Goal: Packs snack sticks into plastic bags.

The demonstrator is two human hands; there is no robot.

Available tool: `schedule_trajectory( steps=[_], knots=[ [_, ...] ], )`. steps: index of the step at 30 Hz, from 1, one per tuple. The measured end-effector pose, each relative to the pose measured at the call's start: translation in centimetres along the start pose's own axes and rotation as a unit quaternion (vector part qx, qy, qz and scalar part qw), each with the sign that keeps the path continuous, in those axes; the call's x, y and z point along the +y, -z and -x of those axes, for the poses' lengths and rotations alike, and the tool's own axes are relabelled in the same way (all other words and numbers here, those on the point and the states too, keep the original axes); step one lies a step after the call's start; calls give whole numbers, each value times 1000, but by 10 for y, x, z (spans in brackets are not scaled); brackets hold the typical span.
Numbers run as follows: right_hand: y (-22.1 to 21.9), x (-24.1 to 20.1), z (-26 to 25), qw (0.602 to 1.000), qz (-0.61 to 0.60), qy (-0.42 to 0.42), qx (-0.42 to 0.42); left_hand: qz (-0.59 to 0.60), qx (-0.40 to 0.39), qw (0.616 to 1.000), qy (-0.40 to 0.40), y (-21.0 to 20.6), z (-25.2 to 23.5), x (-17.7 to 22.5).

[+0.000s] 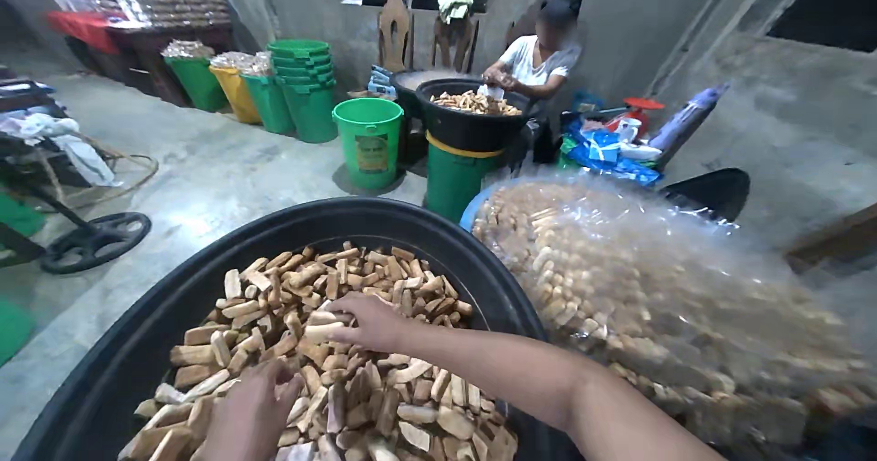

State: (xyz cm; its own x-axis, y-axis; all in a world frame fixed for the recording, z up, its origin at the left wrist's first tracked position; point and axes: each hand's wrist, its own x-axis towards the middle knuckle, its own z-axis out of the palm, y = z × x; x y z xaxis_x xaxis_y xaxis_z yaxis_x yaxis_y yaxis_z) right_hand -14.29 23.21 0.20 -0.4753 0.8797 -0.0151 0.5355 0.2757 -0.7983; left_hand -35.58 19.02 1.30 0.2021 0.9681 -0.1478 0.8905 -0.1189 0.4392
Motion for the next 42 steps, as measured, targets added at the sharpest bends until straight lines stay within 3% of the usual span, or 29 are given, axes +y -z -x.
schedule_trajectory(
  steps=[2,3,7,9,12,15,18,20,22,24,27,29,31,34,36,38,42],
  knots=[
    [2,-18,4,996,-74,46,-12,72,23,997,16,-3,1,6],
    [2,-26,8,996,-55,68,-22,107,39,993,21,-4,2,11],
    [-7,-32,15,973,166,155,31,159,109,981,-35,-11,1,20],
    [-11,-44,20,970,217,108,-10,140,131,980,-51,-13,6,29],
    [-7,-67,15,982,170,20,-86,128,175,974,-57,-12,4,33],
    [3,-74,1,991,111,-27,-76,140,221,961,-89,-11,8,43],
    [1,-71,-9,996,84,-8,-35,120,307,925,-189,-10,17,54],
    [14,-84,-12,995,94,17,-37,177,358,887,-232,4,21,36],
    [31,-93,-12,989,101,104,-26,324,364,855,-176,25,23,9],
    [39,-101,-9,981,77,173,-34,493,286,817,-89,34,21,-11],
    [26,-115,-7,972,113,179,-105,657,174,733,-14,24,15,-5],
    [20,-110,-11,964,108,174,-167,659,206,723,16,20,10,-6],
    [16,-78,-25,982,33,143,-122,622,291,723,79,20,7,-15],
    [3,-14,-63,988,132,-31,-75,604,364,689,168,20,3,-31],
    [-20,23,-81,966,206,-123,-99,594,373,689,182,20,3,-28],
    [-39,40,-90,959,209,-165,-96,587,369,696,185,20,2,-20],
    [-35,38,-87,985,90,-136,-49,600,335,703,183,21,0,-17]
  ],
)
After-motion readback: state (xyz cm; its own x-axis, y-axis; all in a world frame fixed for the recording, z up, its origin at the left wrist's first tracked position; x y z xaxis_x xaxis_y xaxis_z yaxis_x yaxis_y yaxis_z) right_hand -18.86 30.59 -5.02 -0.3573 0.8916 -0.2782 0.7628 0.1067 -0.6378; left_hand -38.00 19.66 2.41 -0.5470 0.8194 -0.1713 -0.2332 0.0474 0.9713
